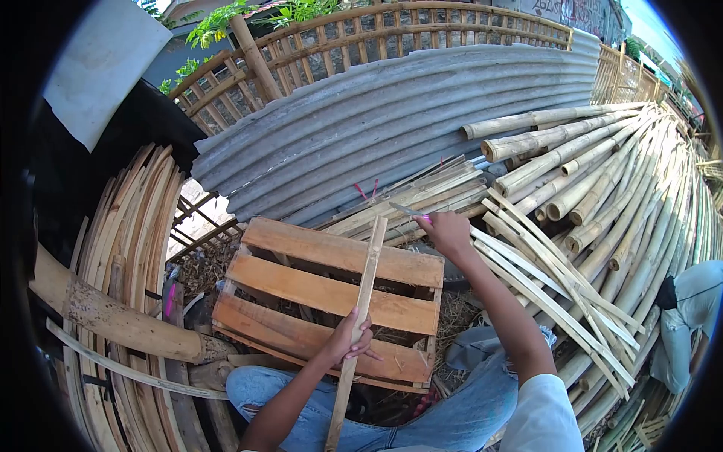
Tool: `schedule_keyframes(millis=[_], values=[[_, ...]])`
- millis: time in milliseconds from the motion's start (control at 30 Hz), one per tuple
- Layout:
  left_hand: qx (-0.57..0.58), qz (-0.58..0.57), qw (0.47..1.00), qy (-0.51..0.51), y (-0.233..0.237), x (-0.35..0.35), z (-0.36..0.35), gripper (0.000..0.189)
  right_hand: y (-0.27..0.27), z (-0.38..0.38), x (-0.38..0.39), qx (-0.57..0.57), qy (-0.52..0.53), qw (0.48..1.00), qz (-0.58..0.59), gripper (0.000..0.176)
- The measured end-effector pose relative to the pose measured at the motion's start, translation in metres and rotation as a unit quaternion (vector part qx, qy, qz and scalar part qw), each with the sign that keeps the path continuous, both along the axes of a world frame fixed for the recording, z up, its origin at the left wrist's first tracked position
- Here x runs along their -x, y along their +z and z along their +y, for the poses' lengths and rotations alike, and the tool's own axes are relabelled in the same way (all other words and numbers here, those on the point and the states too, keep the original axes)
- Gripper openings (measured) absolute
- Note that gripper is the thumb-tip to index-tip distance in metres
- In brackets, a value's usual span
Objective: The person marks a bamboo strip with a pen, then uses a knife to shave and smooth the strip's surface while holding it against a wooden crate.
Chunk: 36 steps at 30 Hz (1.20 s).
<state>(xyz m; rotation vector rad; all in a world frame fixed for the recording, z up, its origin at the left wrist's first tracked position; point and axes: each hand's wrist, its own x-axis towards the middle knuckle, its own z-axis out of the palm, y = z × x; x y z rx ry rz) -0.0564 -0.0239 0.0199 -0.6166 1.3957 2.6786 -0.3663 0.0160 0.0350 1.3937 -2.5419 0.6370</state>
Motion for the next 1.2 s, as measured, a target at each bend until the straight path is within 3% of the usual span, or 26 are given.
schedule_keyframes(millis=[33,100,133,200,267,333,400,467,500,600,667,733,800,867,933,967,1033,1200], values=[[0.001,-0.008,1.0,0.008,-0.002,-0.001,-0.002,0.051,0.005,0.003,-0.008,-0.001,0.002,1.0,0.0,0.059],[0.005,-0.007,1.0,0.009,-0.003,0.001,-0.004,0.051,0.02,0.006,-0.027,0.024,0.042,0.987,-0.153,0.058],[0.01,-0.009,1.0,0.007,-0.005,0.002,-0.002,0.051,0.023,0.006,-0.036,0.018,0.041,0.987,-0.153,0.058],[0.003,-0.007,1.0,-0.003,-0.005,0.006,0.002,0.051,0.025,0.005,-0.048,-0.007,0.176,0.984,-0.028,0.056],[0.0,-0.009,1.0,-0.009,-0.006,0.003,0.004,0.05,0.008,-0.006,-0.029,0.006,0.055,0.998,-0.035,0.055],[-0.019,0.008,1.0,-0.009,-0.005,0.003,0.0,0.051,0.007,-0.007,-0.004,-0.02,-0.002,1.0,-0.019,0.056],[-0.019,0.023,1.0,-0.012,0.0,0.0,-0.002,0.051,0.012,-0.007,-0.005,-0.001,0.001,1.0,-0.009,0.057],[-0.028,0.036,0.999,-0.014,0.0,-0.001,-0.005,0.051,0.027,0.004,-0.019,0.031,0.089,0.98,-0.175,0.057],[-0.053,0.039,0.998,-0.017,-0.003,-0.001,-0.006,0.052,0.032,0.005,-0.027,0.01,0.114,0.973,-0.2,0.057],[-0.081,0.036,0.996,-0.025,-0.012,0.003,-0.002,0.053,0.021,0.001,-0.036,0.025,0.106,0.989,-0.102,0.056],[-0.076,0.031,0.996,-0.026,-0.013,0.004,0.001,0.053,0.019,-0.001,-0.023,-0.025,0.082,0.991,-0.099,0.055],[-0.068,0.022,0.997,-0.022,-0.011,0.005,0.004,0.052,0.013,-0.004,-0.014,-0.033,-0.02,0.999,0.003,0.055],[-0.052,0.025,0.998,-0.019,-0.004,0.004,0.004,0.052,0.014,-0.001,-0.013,-0.021,-0.02,0.999,0.015,0.055],[-0.045,0.032,0.998,-0.015,-0.004,0.003,0.004,0.051,0.026,0.008,-0.025,0.002,0.046,0.998,-0.032,0.055],[0.085,-0.051,0.994,0.04,-0.01,0.003,0.007,0.047,0.032,0.01,-0.043,0.011,0.075,0.996,-0.054,0.054],[0.081,-0.051,0.995,0.039,-0.012,0.003,0.009,0.047,0.032,0.01,-0.051,-0.032,0.138,0.987,-0.071,0.055],[0.217,-0.105,0.966,0.091,-0.013,0.003,0.012,0.044,0.024,0.01,-0.066,-0.097,0.233,0.963,-0.094,0.056],[0.259,-0.143,0.943,0.153,-0.004,0.001,0.011,0.043,0.001,0.005,-0.083,-0.103,0.276,0.946,-0.132,0.058]])
